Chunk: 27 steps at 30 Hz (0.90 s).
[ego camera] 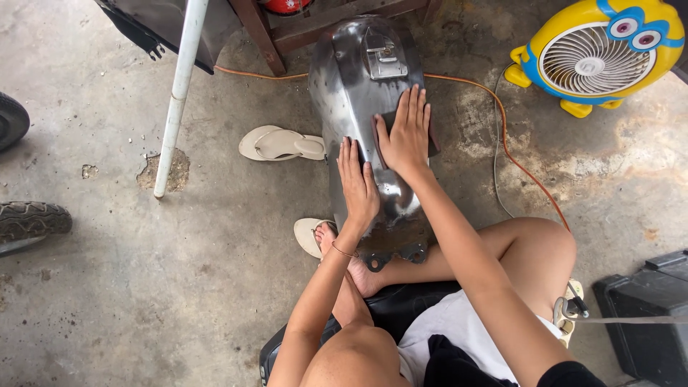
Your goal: The person sits cross-legged on the floor and sands a large, curved metal object using a sanding block. They rub the block back and forth across the surface to smooth it.
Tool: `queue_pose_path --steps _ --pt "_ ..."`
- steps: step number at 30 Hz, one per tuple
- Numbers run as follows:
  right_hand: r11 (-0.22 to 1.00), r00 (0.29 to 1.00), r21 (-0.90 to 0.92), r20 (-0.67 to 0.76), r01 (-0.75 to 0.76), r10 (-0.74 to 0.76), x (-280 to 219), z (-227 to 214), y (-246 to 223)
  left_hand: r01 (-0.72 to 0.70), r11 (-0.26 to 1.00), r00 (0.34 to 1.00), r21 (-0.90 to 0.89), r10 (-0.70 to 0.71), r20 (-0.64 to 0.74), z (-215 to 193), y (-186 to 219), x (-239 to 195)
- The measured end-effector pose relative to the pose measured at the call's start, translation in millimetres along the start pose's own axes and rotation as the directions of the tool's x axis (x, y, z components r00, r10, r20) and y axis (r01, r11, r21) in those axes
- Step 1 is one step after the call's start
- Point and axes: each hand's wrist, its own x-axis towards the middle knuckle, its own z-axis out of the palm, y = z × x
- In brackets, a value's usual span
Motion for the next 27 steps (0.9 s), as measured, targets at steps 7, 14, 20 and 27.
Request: queue_pose_path --steps 7,14,20,27 --pt "0.999 0.999 -0.026 0.021 -0.025 0.026 -5.5 1.0 -2.9 -0.006 1.000 1.000 0.000 0.006 -0.012 1.0 -0.8 0.3" --pt "0.994 0.994 -0.080 -0.068 0.079 -0.084 -77.9 -15.5 -25.8 -0.028 1.000 0.999 -0.002 0.028 -0.021 -2.1 -2.2 -2.3" --pt "0.996 0.998 -0.074 -0.032 0.042 -0.045 -55.1 -7.7 -15.4 -0.032 0.999 0.999 0.022 0.032 0.001 -2.7 -4.0 -2.1" --pt "0.999 0.999 -0.026 -0.017 -0.029 0.028 1.1 10.4 5.8 -0.036 0.999 0.999 0.029 0.035 0.013 -3.5 -4.7 -1.5"
